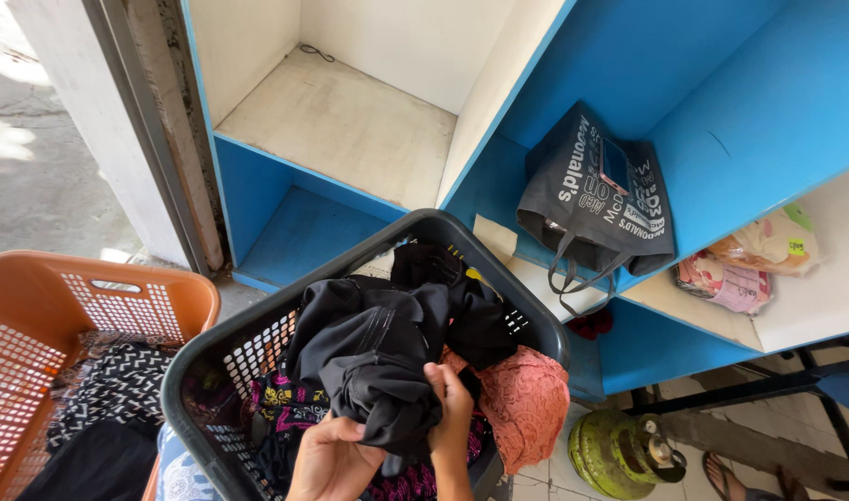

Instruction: The person sits on the floor and folds a black garment by hand, smoothing and aligning the fabric before placing it into a black laundry basket. The person continues to handle and fold additional dark-colored clothing items from the basket.

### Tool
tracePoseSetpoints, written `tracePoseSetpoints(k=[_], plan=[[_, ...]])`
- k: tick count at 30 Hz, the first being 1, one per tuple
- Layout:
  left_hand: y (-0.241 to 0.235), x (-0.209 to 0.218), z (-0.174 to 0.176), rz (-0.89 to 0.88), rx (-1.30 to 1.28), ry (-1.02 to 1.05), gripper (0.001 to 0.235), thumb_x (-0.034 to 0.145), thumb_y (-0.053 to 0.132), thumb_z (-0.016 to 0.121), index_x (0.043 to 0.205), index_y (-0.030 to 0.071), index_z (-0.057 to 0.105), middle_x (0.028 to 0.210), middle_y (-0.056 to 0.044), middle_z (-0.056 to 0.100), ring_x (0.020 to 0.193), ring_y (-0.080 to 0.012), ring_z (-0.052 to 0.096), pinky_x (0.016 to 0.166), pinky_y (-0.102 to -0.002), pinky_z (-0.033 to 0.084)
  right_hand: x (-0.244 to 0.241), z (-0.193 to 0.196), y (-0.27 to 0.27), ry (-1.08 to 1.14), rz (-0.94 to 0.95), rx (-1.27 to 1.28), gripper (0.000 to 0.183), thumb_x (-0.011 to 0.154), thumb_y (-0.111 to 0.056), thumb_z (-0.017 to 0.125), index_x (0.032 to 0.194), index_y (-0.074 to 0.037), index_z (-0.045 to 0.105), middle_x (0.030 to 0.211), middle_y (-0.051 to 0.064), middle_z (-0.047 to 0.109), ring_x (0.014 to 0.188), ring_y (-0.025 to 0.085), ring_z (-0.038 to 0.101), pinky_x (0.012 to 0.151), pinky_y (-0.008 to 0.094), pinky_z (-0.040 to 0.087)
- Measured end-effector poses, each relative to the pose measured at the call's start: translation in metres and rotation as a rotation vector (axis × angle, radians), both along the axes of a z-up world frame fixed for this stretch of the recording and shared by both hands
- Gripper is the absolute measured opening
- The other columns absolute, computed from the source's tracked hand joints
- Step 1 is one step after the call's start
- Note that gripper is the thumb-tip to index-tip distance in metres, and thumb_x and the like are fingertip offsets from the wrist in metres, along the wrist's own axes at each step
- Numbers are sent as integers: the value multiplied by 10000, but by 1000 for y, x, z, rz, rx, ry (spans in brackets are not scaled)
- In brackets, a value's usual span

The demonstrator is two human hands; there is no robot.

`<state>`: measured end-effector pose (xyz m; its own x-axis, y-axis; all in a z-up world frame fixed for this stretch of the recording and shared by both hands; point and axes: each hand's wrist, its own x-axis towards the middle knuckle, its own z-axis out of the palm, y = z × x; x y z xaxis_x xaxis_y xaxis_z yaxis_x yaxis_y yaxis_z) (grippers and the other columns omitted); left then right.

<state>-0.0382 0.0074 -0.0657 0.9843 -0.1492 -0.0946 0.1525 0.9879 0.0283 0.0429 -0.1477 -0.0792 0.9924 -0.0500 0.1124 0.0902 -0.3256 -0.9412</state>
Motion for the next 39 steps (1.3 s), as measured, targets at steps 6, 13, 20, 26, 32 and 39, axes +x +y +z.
tracePoseSetpoints(k=[6,13,20,26,32,39], plan=[[24,-1,25,-1,719,75,1077,709,-211,645,1657,168,302,1404,-145,582,1142,-270,596,930,-406,474,-41,45,-8,-363,-253,115,173,1044,-155,602,1171,-37,609,944,71,672,818,159,613,715,287,493],[20,-6,25,34,1505,-398,1114,642,29,971,1564,73,349,1484,-163,461,1440,-269,452,1176,-387,332,-45,67,18,-145,111,-278,121,948,-156,665,974,-40,685,787,23,687,715,88,642,636,263,499],[13,15,-9,311,2203,-301,1151,474,151,938,1464,-1,370,1393,-200,464,1322,-402,412,1074,-463,383,-20,79,-21,-41,188,120,243,1036,-199,643,888,-7,652,713,-19,558,680,63,495,623,238,415],[47,56,15,37,2556,-97,480,806,72,725,1240,219,581,1192,-31,616,1205,-235,594,1041,-395,497,-12,145,-83,-230,-27,704,213,1041,-183,641,1162,-8,630,982,109,700,858,221,663,770,416,553],[60,56,110,980,2229,-281,751,572,145,818,1273,61,563,1224,-155,585,1132,-393,538,930,-464,469,-15,185,-97,-409,-392,837,248,1037,-278,563,1158,-78,646,1047,83,739,969,231,731,831,420,625],[-5,19,64,236,1542,-440,559,797,281,947,1176,29,621,1035,-53,788,1001,-160,793,883,-334,591,-14,93,-34,-122,-238,388,225,1023,-264,638,964,-55,695,704,-18,568,619,83,482,533,230,324]])
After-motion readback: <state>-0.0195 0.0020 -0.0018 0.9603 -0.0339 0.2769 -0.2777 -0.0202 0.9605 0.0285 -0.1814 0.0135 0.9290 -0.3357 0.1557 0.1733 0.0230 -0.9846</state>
